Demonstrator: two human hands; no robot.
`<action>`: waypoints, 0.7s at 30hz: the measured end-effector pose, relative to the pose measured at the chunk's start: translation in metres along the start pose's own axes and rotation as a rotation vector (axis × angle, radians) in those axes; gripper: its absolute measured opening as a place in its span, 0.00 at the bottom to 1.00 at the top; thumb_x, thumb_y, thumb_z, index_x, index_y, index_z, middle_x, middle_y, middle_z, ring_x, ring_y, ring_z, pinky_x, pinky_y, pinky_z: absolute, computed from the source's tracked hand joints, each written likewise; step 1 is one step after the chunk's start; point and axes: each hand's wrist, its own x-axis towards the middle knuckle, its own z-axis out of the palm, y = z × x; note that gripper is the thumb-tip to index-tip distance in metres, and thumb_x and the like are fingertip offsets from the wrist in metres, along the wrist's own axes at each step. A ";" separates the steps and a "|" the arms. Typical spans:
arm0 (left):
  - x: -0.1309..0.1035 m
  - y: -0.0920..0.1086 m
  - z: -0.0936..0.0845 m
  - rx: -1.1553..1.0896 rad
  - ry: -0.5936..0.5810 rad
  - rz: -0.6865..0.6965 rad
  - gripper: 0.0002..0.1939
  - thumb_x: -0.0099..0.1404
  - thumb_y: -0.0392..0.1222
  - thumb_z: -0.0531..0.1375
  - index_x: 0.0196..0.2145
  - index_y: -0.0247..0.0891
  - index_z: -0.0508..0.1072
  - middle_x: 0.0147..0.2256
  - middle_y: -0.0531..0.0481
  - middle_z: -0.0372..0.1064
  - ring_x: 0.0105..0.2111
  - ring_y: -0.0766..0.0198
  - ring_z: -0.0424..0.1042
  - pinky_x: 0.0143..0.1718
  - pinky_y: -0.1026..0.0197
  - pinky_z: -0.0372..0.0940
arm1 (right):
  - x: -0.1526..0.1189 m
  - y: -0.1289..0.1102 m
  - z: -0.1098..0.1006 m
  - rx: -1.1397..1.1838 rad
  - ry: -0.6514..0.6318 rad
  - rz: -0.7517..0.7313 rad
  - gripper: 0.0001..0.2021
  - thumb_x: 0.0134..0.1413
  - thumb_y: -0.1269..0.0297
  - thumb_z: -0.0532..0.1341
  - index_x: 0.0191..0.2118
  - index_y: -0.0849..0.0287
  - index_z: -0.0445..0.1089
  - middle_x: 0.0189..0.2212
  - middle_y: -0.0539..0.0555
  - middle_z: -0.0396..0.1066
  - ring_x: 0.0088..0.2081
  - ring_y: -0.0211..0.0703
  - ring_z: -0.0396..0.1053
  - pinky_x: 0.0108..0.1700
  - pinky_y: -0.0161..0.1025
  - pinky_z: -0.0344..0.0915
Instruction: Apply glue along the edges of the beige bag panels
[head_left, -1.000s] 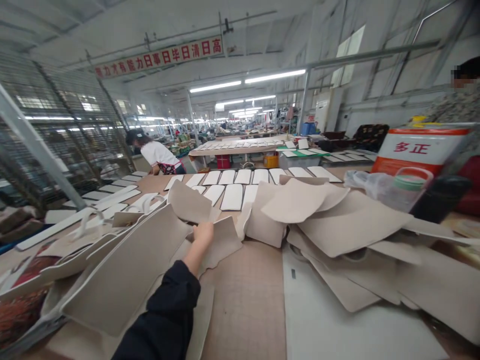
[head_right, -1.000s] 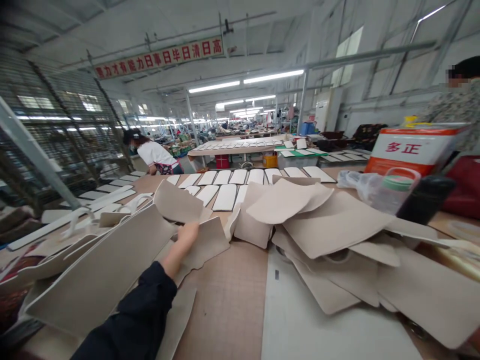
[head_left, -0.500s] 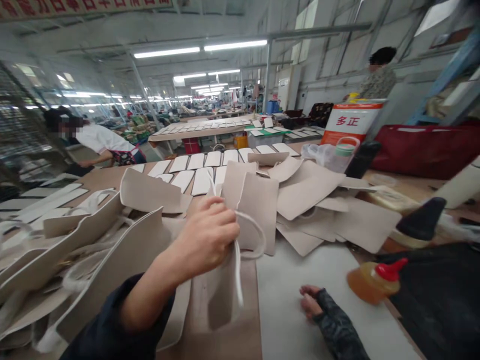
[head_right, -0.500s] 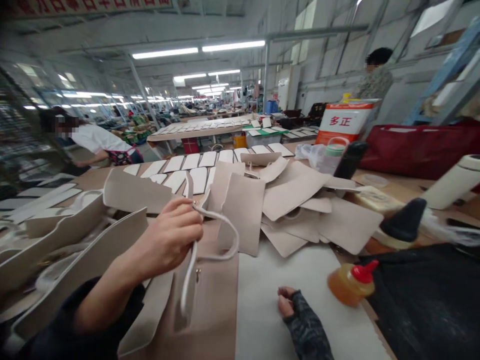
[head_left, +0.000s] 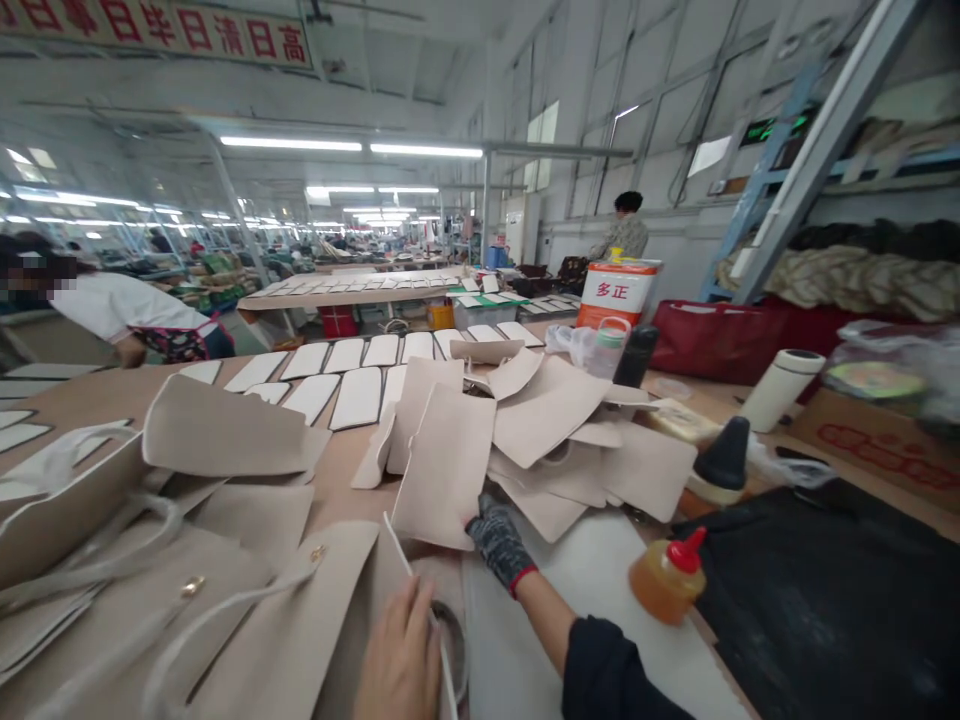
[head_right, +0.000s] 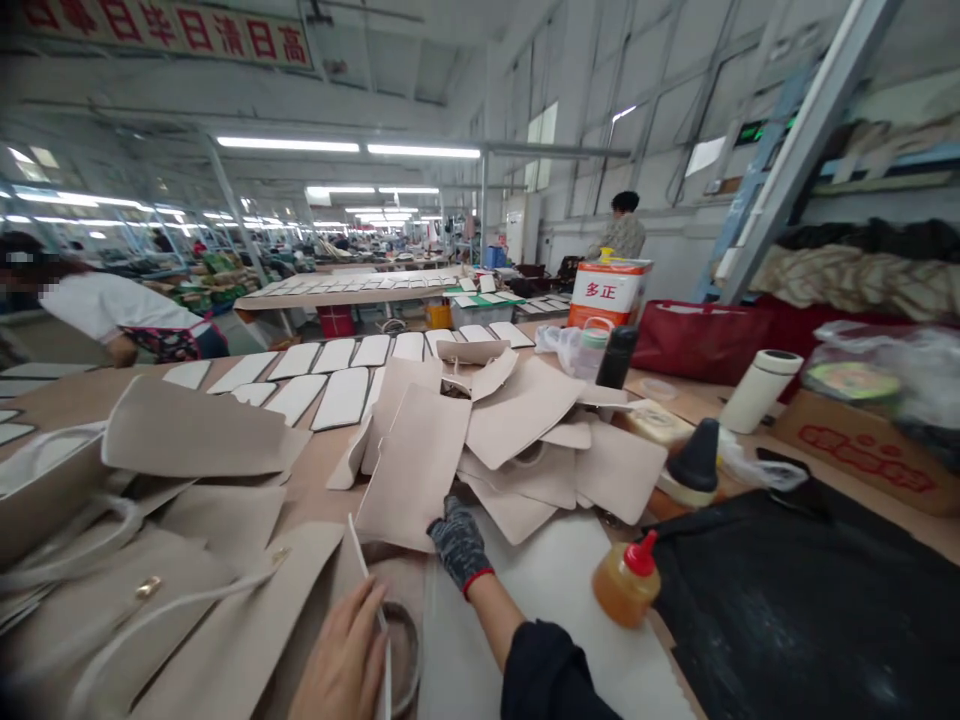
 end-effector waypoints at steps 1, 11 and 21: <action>-0.003 -0.003 0.000 -0.047 -0.046 -0.083 0.23 0.66 0.42 0.49 0.57 0.36 0.64 0.57 0.40 0.62 0.56 0.54 0.62 0.55 0.52 0.62 | 0.003 -0.008 0.000 0.004 0.035 -0.024 0.14 0.41 0.53 0.59 0.33 0.56 0.69 0.32 0.58 0.75 0.38 0.53 0.72 0.45 0.48 0.69; 0.020 0.034 -0.042 -0.135 -0.495 -0.376 0.34 0.54 0.42 0.52 0.58 0.25 0.62 0.60 0.35 0.55 0.61 0.52 0.54 0.62 0.56 0.48 | 0.119 -0.096 -0.053 0.151 0.177 -0.102 0.12 0.44 0.54 0.57 0.31 0.58 0.62 0.26 0.51 0.66 0.25 0.41 0.66 0.29 0.40 0.69; 0.011 0.033 -0.052 -0.393 -0.504 -0.431 0.34 0.60 0.50 0.49 0.59 0.24 0.59 0.63 0.35 0.49 0.64 0.52 0.47 0.64 0.53 0.44 | 0.166 -0.114 -0.101 0.306 0.085 0.155 0.07 0.50 0.65 0.60 0.36 0.56 0.62 0.23 0.47 0.66 0.16 0.33 0.61 0.17 0.31 0.60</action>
